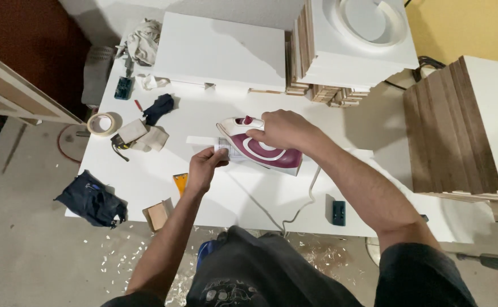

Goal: The person irons a strip of white edge banding onto a wooden board using a household iron. They then use a blue clamp to hold the edge banding in place while it cools. Finally, they sand the edge of the board with a sanding block and a sanding sponge.

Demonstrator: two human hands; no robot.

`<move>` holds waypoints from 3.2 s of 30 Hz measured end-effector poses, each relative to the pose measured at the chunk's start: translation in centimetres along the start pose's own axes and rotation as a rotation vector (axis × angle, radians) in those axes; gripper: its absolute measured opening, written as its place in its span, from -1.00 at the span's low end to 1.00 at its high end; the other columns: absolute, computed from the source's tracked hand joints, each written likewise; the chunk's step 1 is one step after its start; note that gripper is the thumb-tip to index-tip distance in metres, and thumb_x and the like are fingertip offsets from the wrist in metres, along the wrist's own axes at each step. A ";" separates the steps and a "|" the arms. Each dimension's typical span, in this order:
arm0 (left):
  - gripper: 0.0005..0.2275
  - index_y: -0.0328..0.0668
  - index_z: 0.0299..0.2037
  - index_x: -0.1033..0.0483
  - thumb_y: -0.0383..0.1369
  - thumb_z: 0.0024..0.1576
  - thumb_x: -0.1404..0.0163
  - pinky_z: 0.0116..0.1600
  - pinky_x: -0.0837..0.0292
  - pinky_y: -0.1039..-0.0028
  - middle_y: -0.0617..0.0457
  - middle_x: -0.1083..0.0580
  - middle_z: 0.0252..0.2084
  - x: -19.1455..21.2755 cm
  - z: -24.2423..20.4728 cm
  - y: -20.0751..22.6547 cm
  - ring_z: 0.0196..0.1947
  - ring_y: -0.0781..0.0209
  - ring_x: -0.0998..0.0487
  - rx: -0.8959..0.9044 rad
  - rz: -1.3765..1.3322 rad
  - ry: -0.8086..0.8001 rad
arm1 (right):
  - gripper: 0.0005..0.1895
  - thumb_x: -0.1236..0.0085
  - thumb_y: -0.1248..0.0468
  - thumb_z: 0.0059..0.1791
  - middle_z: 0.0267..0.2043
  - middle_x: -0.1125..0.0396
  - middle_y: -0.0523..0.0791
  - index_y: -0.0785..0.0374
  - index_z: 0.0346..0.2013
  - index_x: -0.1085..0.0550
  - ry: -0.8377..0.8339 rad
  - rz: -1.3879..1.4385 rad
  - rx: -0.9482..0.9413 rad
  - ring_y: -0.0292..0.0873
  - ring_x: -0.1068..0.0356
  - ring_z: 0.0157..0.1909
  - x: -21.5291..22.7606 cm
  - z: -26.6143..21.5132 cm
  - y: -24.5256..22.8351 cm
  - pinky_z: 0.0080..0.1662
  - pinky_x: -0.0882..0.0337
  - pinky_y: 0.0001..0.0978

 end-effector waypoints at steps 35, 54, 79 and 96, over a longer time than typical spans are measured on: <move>-0.88 -0.31 -0.20 -0.57 -0.43 0.19 -0.20 0.11 -0.51 0.29 -0.02 -0.53 -0.25 7.2 -1.2 3.7 -0.17 0.20 -0.54 -0.143 0.088 0.105 | -0.30 0.17 -0.19 0.05 -0.14 -0.47 0.24 0.43 0.00 -0.49 0.016 -0.018 0.121 0.35 -0.48 0.00 -0.9 5.9 -8.5 -0.02 -0.48 0.20; -0.89 -0.31 -0.17 -0.60 -0.43 0.19 -0.18 0.09 -0.54 0.29 -0.07 -0.56 -0.24 8.0 0.4 1.4 -0.16 0.20 -0.56 -0.150 0.109 0.119 | -0.31 0.13 -0.22 0.03 -0.13 -0.47 0.22 0.38 -0.01 -0.50 0.037 -0.010 0.138 0.33 -0.48 0.02 -1.6 7.5 -9.5 0.00 -0.47 0.21; -0.84 -0.42 -0.26 -0.59 -0.42 0.16 -0.23 -0.11 -0.69 0.21 -0.20 -0.60 -0.35 4.8 0.2 1.2 -0.32 0.06 -0.68 0.001 0.007 -0.022 | -0.30 0.15 -0.20 0.05 -0.14 -0.48 0.23 0.42 0.01 -0.50 0.013 0.014 0.082 0.32 -0.50 -0.01 0.0 3.0 -5.6 -0.03 -0.49 0.18; -0.77 -0.45 -0.16 -0.63 -0.38 0.13 -0.26 -0.06 -0.69 0.20 -0.20 -0.61 -0.32 -8.1 -3.1 0.6 -0.30 0.04 -0.68 0.074 0.048 -0.129 | -0.29 0.16 -0.25 0.03 -0.11 -0.48 0.22 0.34 0.00 -0.50 0.010 -0.002 -0.102 0.34 -0.47 0.04 -0.9 -3.5 9.4 0.04 -0.44 0.17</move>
Point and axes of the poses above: each hand's wrist, its own z-axis towards the middle knuckle, its own x-axis out of the back of the hand, y = z × x, the point moved 4 cm from there along z, towards the middle knuckle
